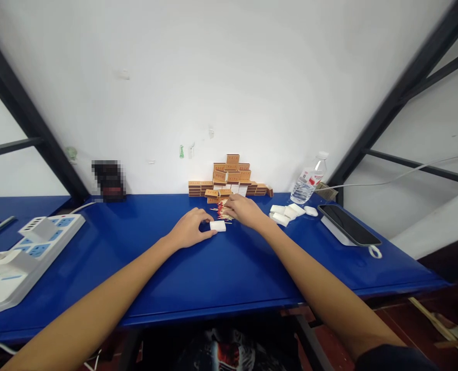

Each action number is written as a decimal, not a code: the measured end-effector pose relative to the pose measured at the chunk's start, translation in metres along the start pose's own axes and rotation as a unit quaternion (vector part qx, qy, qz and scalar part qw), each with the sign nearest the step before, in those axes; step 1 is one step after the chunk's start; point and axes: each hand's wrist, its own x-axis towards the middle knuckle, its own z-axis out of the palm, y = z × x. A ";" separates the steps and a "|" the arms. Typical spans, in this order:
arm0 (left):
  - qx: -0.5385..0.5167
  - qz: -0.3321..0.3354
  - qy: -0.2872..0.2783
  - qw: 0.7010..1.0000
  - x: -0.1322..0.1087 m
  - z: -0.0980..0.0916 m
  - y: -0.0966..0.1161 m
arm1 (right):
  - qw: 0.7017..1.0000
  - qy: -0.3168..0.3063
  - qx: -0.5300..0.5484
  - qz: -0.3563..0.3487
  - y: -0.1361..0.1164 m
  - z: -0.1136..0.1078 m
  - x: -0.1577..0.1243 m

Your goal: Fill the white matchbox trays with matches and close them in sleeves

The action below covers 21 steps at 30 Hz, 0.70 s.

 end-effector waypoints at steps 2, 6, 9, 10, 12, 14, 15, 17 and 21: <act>0.004 -0.005 0.004 1.000 -0.001 -0.002 -0.002 | 1.000 -0.005 -0.004 -0.004 0.000 -0.001 0.000; 0.024 0.000 0.005 1.000 -0.001 -0.005 -0.001 | 1.000 0.000 -0.015 0.004 0.003 0.002 -0.003; 0.040 0.014 0.002 0.999 -0.001 -0.006 0.000 | 1.000 0.002 -0.019 0.011 0.005 0.004 -0.005; 0.043 0.017 0.001 0.999 -0.001 -0.006 0.000 | 1.000 0.002 -0.021 0.013 0.005 0.005 -0.006; 0.048 0.020 0.000 0.999 -0.001 -0.006 0.001 | 1.000 -0.001 -0.025 0.017 0.004 0.006 -0.007; 0.052 0.021 0.001 0.998 -0.001 -0.006 0.002 | 0.999 -0.002 -0.029 0.017 0.003 0.006 -0.008; 0.053 0.022 0.002 0.998 -0.001 -0.006 0.003 | 0.999 -0.001 -0.031 0.020 0.002 0.006 -0.008; 0.054 0.025 0.004 0.998 -0.001 -0.006 0.003 | 0.999 -0.001 -0.032 0.024 0.002 0.006 -0.008; 0.056 0.022 0.004 0.998 -0.002 -0.005 0.004 | 0.999 -0.001 -0.038 0.031 0.006 0.007 -0.010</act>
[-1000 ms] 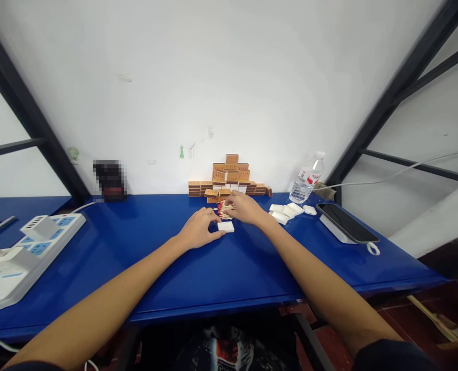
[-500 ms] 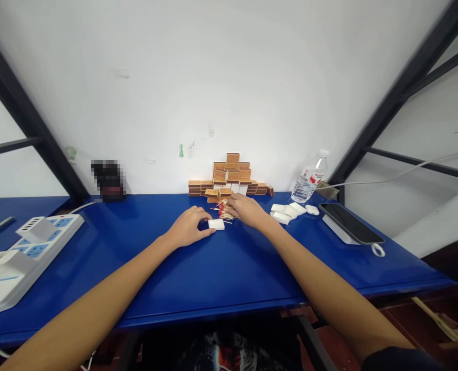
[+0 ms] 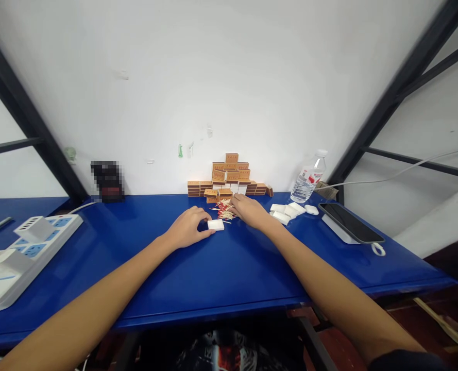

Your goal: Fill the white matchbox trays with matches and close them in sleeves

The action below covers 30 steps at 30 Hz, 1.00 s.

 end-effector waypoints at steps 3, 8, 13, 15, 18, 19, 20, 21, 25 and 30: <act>0.000 -0.002 -0.003 1.000 -0.001 0.001 0.000 | 1.000 0.000 0.004 0.005 0.001 0.001 -0.001; -0.015 0.000 0.004 1.000 -0.001 0.004 0.000 | 1.000 -0.008 0.023 0.013 -0.001 0.002 -0.002; -0.016 0.000 0.012 1.000 -0.001 0.005 0.001 | 1.000 -0.006 0.009 -0.005 0.002 0.006 -0.001; -0.015 -0.002 0.010 1.000 -0.001 0.006 0.001 | 1.000 -0.002 0.009 -0.003 0.005 0.007 -0.002; -0.013 -0.006 0.008 1.000 -0.001 0.006 0.002 | 1.000 -0.004 0.017 0.006 0.011 0.005 -0.004; -0.013 -0.007 0.010 1.000 0.000 0.006 0.003 | 1.000 -0.002 0.020 0.010 0.013 0.004 -0.005; -0.013 -0.008 0.012 1.000 0.000 0.007 0.003 | 1.000 0.002 0.023 0.013 0.016 0.003 -0.006; -0.015 -0.010 0.015 1.000 0.000 0.007 0.004 | 0.999 0.009 0.027 0.015 0.019 0.001 -0.008; -0.038 -0.024 0.032 0.998 0.001 0.011 0.005 | 0.995 0.048 0.084 0.003 0.023 -0.003 -0.013; -0.070 -0.056 0.048 0.995 -0.001 0.018 0.004 | 0.974 0.047 0.204 -0.086 -0.004 -0.007 -0.018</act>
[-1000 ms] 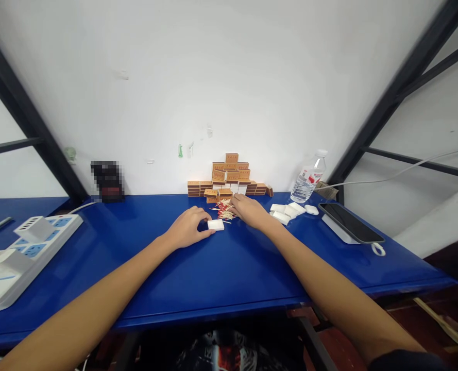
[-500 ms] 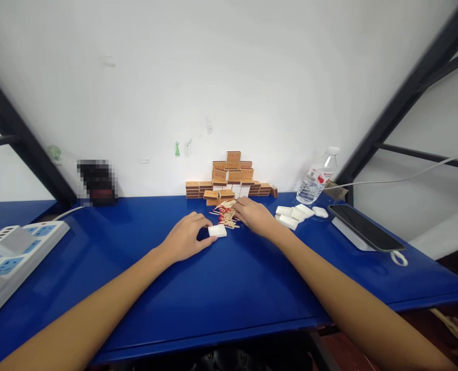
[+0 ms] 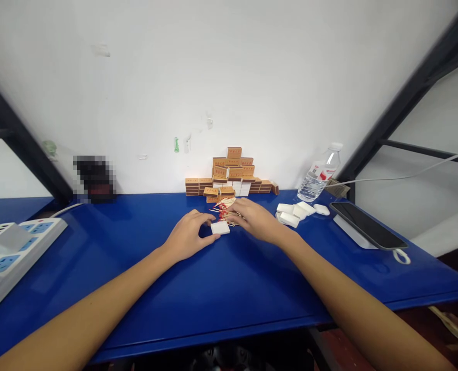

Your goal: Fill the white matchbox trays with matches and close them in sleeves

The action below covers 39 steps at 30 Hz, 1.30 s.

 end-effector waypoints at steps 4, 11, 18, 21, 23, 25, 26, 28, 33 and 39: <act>-0.006 0.003 0.005 1.000 -0.001 0.002 -0.001 | 0.999 -0.029 0.001 -0.034 -0.020 0.009 0.001; -0.007 0.016 0.006 1.000 -0.001 -0.001 0.002 | 0.997 -0.013 0.056 -0.047 -0.014 0.011 -0.001; -0.014 0.023 0.006 1.000 -0.001 0.000 0.000 | 0.992 -0.044 0.111 -0.027 -0.016 0.003 -0.003; -0.011 0.034 0.001 0.999 -0.001 0.000 -0.003 | 0.992 -0.056 0.116 -0.017 -0.020 0.002 -0.003; -0.009 0.047 -0.003 0.999 0.000 0.001 -0.004 | 0.992 -0.055 0.115 -0.006 -0.022 0.003 -0.004; -0.009 0.056 -0.006 0.998 0.000 0.001 -0.005 | 0.992 -0.049 0.117 0.005 -0.024 0.005 -0.004; -0.009 0.059 -0.005 0.998 0.000 0.001 -0.005 | 0.992 -0.046 0.118 0.008 -0.024 0.005 -0.003; -0.012 0.061 -0.003 0.998 0.000 0.001 -0.006 | 0.992 -0.042 0.120 0.013 -0.024 0.006 -0.003; -0.014 0.062 -0.015 0.998 0.000 -0.001 -0.003 | 0.992 -0.025 0.125 0.004 -0.022 0.012 -0.001; -0.009 0.066 -0.030 0.997 0.001 -0.004 -0.002 | 0.991 -0.028 0.134 0.000 -0.021 0.011 -0.003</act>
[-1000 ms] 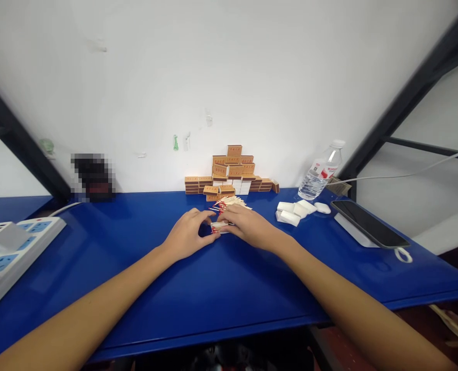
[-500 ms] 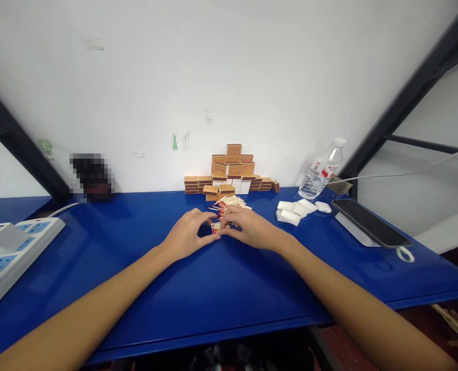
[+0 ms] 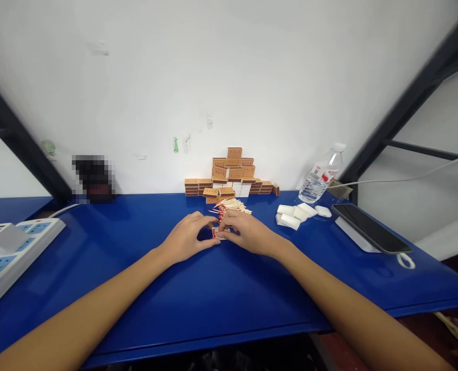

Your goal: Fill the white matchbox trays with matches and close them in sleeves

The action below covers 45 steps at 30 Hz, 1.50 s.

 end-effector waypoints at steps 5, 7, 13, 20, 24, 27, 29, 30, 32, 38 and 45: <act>0.006 0.011 0.005 1.000 -0.001 0.000 -0.002 | 0.999 -0.018 -0.020 0.026 0.002 -0.012 -0.004; 0.010 0.012 0.005 1.000 -0.002 0.000 -0.003 | 0.999 -0.026 -0.021 0.029 0.003 -0.013 -0.003; 0.018 0.013 0.007 1.000 -0.001 0.001 -0.004 | 0.999 -0.016 -0.027 0.040 0.006 -0.005 0.000; 0.026 0.011 0.008 1.000 -0.001 0.001 -0.004 | 0.999 -0.022 -0.006 0.047 0.001 -0.015 -0.004; 0.025 0.004 0.009 1.000 -0.001 0.001 -0.003 | 0.997 -0.046 0.016 0.056 0.001 -0.018 -0.004; 0.023 0.005 0.008 1.000 -0.001 0.001 -0.002 | 0.996 -0.058 0.024 0.069 0.002 -0.016 -0.003; 0.021 0.006 0.006 1.000 -0.001 0.002 -0.003 | 0.995 -0.062 0.027 0.074 0.002 -0.013 -0.003; 0.021 0.005 0.004 1.000 -0.001 0.002 -0.003 | 0.995 -0.064 0.027 0.073 0.002 -0.012 -0.003; 0.021 0.006 0.003 1.000 -0.002 0.002 -0.004 | 0.995 -0.060 0.023 0.072 0.001 -0.011 -0.003; 0.012 0.009 0.002 1.000 -0.002 0.002 -0.004 | 0.997 -0.027 0.031 0.066 -0.004 -0.011 -0.001; -0.001 0.013 -0.007 1.000 -0.001 0.003 -0.002 | 0.999 -0.023 0.042 0.020 -0.005 -0.001 0.002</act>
